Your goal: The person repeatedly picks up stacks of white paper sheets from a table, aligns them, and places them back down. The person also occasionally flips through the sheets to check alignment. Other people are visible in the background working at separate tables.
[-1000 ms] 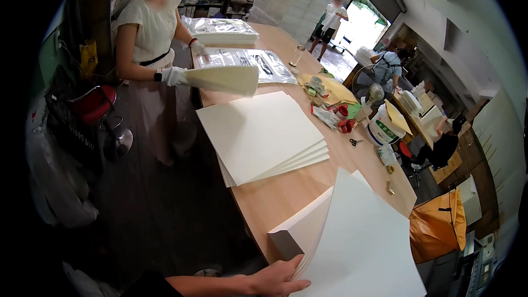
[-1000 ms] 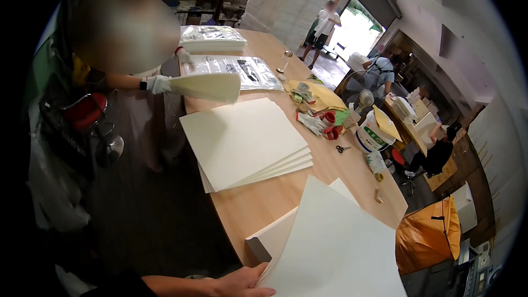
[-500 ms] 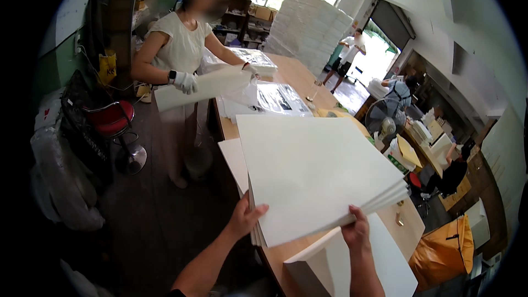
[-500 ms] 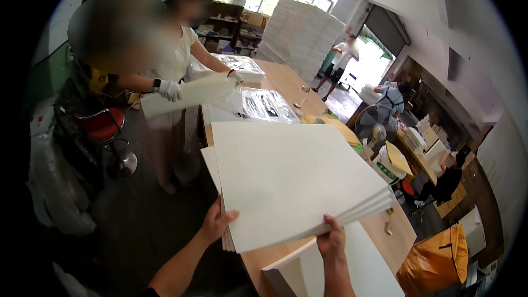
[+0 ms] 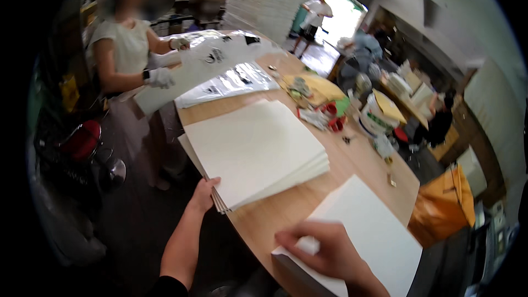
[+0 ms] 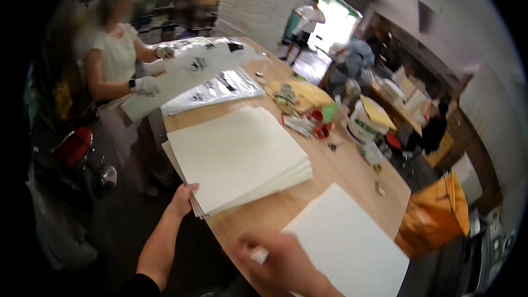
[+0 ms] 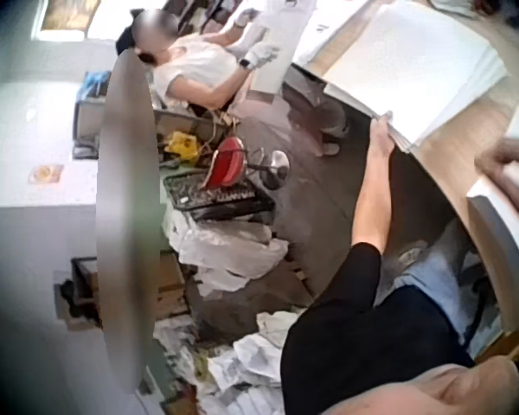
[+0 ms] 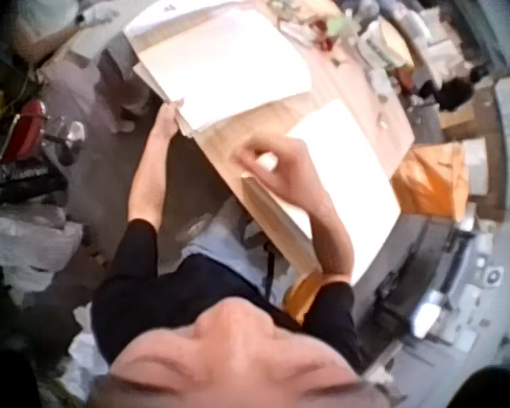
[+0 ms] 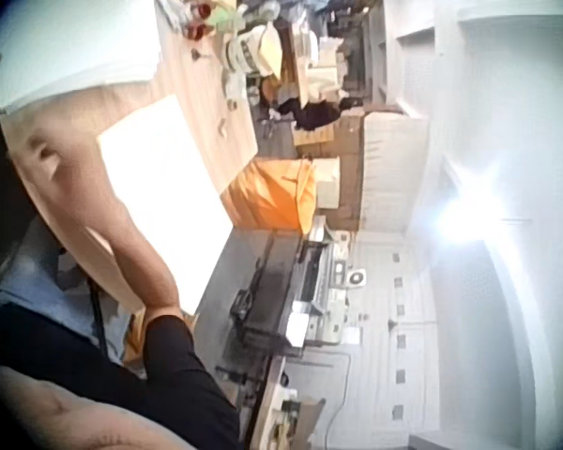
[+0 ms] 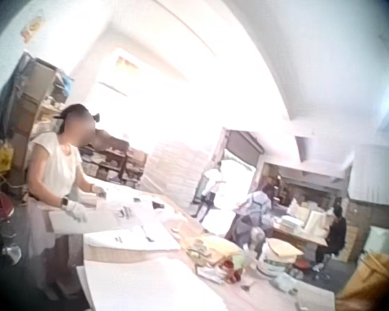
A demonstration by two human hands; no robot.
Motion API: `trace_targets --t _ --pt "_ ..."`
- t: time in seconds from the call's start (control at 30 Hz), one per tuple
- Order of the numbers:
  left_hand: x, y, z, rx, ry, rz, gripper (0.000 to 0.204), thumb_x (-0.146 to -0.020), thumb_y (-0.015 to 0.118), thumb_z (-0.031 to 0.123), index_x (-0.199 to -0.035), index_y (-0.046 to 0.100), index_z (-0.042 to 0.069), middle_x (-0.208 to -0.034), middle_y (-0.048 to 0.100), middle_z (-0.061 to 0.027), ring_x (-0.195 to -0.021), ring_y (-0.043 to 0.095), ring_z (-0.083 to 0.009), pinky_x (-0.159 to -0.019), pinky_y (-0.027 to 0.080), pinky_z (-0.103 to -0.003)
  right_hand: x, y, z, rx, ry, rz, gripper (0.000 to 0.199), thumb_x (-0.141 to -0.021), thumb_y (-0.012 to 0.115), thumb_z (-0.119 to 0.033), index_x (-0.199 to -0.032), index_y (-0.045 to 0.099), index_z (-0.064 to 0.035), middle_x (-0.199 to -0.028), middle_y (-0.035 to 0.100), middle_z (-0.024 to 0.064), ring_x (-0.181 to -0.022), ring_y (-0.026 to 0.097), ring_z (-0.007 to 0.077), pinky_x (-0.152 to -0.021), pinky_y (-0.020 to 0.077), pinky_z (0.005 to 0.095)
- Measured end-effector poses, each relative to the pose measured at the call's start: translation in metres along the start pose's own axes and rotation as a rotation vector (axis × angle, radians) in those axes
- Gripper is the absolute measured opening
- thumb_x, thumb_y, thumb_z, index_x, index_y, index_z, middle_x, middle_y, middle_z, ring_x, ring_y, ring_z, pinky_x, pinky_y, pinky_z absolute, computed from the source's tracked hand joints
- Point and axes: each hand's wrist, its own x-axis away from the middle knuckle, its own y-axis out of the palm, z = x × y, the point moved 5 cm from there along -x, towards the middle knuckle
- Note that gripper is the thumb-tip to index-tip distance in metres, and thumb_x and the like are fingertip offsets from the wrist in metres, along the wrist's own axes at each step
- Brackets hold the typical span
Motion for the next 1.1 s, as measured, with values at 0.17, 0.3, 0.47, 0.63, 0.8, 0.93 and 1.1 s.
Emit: trace_targets --t 0.17,0.3,0.47,0.63,0.8,0.93,1.1 --pt "-0.027 -0.012 -0.018 0.216 -0.091 -0.112 0.044 -0.096 0.055 0.012 -0.137 0.046 -0.002 -0.13 0.06 -0.0143 -0.12 0.059 -0.0298 -0.104 0.048 -0.042 0.088 -0.001 -0.117 0.466 -0.512 0.181 0.042 -0.085 0.074 -0.022 -0.058 0.043 -0.0117 -0.056 0.04 0.0023 -0.048 0.044 0.0168 -0.044 0.0327 0.0292" --pt "-0.021 -0.035 -0.015 0.179 0.038 -0.001 0.043 -0.1 0.053 0.017 -0.137 0.047 -0.003 -0.135 0.058 -0.0165 -0.127 0.054 -0.0322 -0.111 0.042 -0.044 0.128 -0.002 -0.129 0.562 -0.446 0.287 0.038 -0.084 0.072 -0.02 -0.059 0.045 -0.0106 -0.059 0.039 0.0013 -0.051 0.044 0.0161 -0.047 0.0315 0.0281" --pt "-0.063 -0.016 -0.022 0.153 -0.097 -0.033 0.038 -0.1 0.05 0.015 -0.132 0.05 -0.005 -0.132 0.06 -0.0183 -0.123 0.057 -0.0347 -0.108 0.044 -0.045 0.168 -0.001 -0.137 0.584 -0.312 0.506 0.033 -0.082 0.071 -0.021 -0.06 0.049 -0.0098 -0.06 0.04 0.0014 -0.055 0.046 0.0161 -0.049 0.0344 0.0288" --pt "-0.07 -0.044 -0.002 -0.045 -0.067 0.118 0.042 -0.102 0.046 0.02 -0.133 0.048 -0.007 -0.135 0.058 -0.02 -0.125 0.055 -0.0365 -0.109 0.042 -0.045 0.186 0.001 -0.128 0.492 -0.327 0.415 0.033 -0.082 0.071 -0.024 -0.061 0.051 -0.0094 -0.059 0.047 0.0037 -0.056 0.052 0.019 -0.05 0.0401 0.0312" --pt "-0.068 -0.01 -0.021 0.038 -0.027 0.014 0.046 -0.104 0.045 0.022 -0.14 0.043 -0.007 -0.139 0.055 -0.0207 -0.129 0.052 -0.0362 -0.111 0.041 -0.047 0.253 0.032 -0.055 0.274 -0.024 0.386 0.041 -0.09 0.07 -0.03 -0.06 0.05 -0.0094 -0.059 0.051 0.0117 -0.055 0.057 0.0302 -0.05 0.0445 0.04" --pt "-0.039 -0.001 -0.011 0.126 -0.09 -0.182 0.05 -0.105 0.05 0.027 -0.143 0.041 -0.005 -0.14 0.054 -0.0193 -0.13 0.052 -0.0337 -0.11 0.042 -0.046 0.373 0.119 0.075 0.01 0.597 0.493 0.039 -0.095 0.064 -0.033 -0.074 0.059 -0.0009 -0.072 0.06 0.0209 -0.07 0.06 0.0417 -0.062 0.0467 0.0464" --pt "0.032 -0.033 -0.007 -0.596 0.658 0.288 0.038 -0.099 0.055 0.015 -0.132 0.055 -0.004 -0.128 0.061 -0.0136 -0.116 0.059 -0.0212 -0.103 0.044 -0.032 0.556 0.188 0.137 -0.453 1.292 0.874 0.038 -0.1 0.057 -0.033 -0.081 0.065 -0.0007 -0.068 0.062 0.0054 -0.066 0.058 0.0146 -0.059 0.0465 0.0345"
